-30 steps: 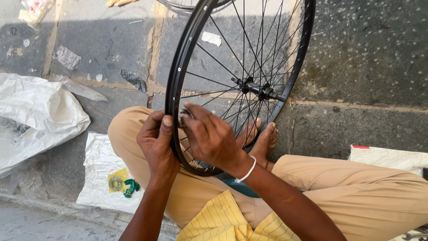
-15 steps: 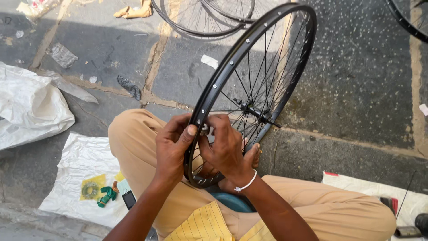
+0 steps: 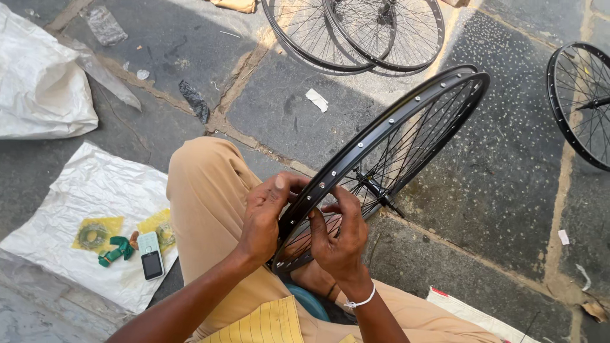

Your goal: The person sits on the ground and uses a small tool to tighten the spokes on a bicycle wheel. They rotate the wheel to access different sections and continue the process methodically.

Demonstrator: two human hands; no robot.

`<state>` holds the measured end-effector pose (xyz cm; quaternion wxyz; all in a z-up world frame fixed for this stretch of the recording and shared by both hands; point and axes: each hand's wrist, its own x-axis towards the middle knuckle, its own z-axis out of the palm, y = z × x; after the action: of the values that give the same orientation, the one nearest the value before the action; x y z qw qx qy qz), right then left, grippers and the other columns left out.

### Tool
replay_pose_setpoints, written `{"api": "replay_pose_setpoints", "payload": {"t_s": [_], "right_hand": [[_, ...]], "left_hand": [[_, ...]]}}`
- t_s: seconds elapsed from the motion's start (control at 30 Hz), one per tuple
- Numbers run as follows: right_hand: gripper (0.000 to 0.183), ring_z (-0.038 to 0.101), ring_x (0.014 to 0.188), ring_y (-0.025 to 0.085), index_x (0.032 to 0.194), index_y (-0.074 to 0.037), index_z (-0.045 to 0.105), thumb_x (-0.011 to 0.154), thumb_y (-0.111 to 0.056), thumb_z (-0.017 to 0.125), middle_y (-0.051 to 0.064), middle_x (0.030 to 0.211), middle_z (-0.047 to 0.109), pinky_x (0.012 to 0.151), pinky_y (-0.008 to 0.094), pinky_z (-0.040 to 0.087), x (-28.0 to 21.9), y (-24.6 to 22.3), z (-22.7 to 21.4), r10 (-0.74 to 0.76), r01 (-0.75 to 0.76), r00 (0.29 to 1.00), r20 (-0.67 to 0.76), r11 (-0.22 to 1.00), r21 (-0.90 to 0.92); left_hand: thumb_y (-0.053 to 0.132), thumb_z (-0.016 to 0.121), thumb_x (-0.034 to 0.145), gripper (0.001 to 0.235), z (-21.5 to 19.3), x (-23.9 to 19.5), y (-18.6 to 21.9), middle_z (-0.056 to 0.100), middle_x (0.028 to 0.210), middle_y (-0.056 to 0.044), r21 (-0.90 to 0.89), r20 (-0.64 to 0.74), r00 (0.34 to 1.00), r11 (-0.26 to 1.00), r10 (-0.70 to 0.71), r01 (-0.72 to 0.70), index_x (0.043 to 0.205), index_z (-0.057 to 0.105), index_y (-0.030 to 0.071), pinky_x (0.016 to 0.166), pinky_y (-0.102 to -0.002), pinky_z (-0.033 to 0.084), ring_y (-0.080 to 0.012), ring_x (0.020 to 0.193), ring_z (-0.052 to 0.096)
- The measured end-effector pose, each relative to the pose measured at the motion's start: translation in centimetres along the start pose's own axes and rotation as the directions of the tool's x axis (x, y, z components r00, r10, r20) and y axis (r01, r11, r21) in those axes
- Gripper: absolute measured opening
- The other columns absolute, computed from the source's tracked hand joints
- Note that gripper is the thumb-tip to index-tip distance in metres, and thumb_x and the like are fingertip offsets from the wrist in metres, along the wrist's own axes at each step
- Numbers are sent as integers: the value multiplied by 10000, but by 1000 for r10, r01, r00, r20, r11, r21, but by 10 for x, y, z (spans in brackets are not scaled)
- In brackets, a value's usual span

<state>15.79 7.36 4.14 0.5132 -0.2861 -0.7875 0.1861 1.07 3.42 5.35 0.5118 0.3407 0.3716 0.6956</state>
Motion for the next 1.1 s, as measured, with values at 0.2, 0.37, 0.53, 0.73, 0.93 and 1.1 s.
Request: {"api": "replay_pose_setpoints", "payload": {"t_s": [0.2,0.37,0.53,0.73,0.93,1.1], "right_hand": [[452,693,990,303,1335,72,524,936,-8,720,238,1227,631,740,321,609,7,-3,-2,-81,86,996,37,988,-131],[295,717,815,237,1113,9,560,911,-28,770,191,1125,701,624,282,561,6,-2,4,9,-17,999,-54,987,-162],[262,727,970,357,1081,-3,569,887,-17,745,255,1191,665,759,369,606,6,-12,14,-98,66,990,-100,957,-283],[330,743,873,314,1193,50,617,896,-42,726,212,1084,699,740,366,608,26,-23,-7,69,-60,994,79,992,-111],[268,722,857,218,1118,-27,664,885,-117,762,100,985,711,746,328,599,29,-4,-22,188,-188,964,187,982,-15],[181,663,1008,161,1149,-6,654,988,-75,701,76,1104,684,896,314,559,-1,2,-3,405,-370,914,-5,840,396]], "left_hand": [[239,694,999,238,7,-1,-2,666,956,-36,276,-12,995,956,103,-96,1044,714,7,759,-257,540,-88,843,647],[235,729,910,245,13,-2,5,698,928,-23,247,-105,994,967,-44,69,1023,723,17,690,-266,560,-87,769,667],[204,755,936,232,11,5,4,712,924,-47,342,-65,986,932,152,-121,1039,746,-4,754,-277,528,-121,841,648],[202,727,957,233,10,4,4,717,952,-45,283,17,991,950,134,-134,1066,762,0,796,-265,517,-119,892,639],[251,714,939,250,24,3,19,689,933,-34,382,-35,977,907,209,-180,1024,734,16,732,-265,550,-114,845,662],[315,701,975,355,33,32,29,577,714,-54,566,29,974,800,223,-200,822,674,-4,616,-299,432,-118,678,538]]}}
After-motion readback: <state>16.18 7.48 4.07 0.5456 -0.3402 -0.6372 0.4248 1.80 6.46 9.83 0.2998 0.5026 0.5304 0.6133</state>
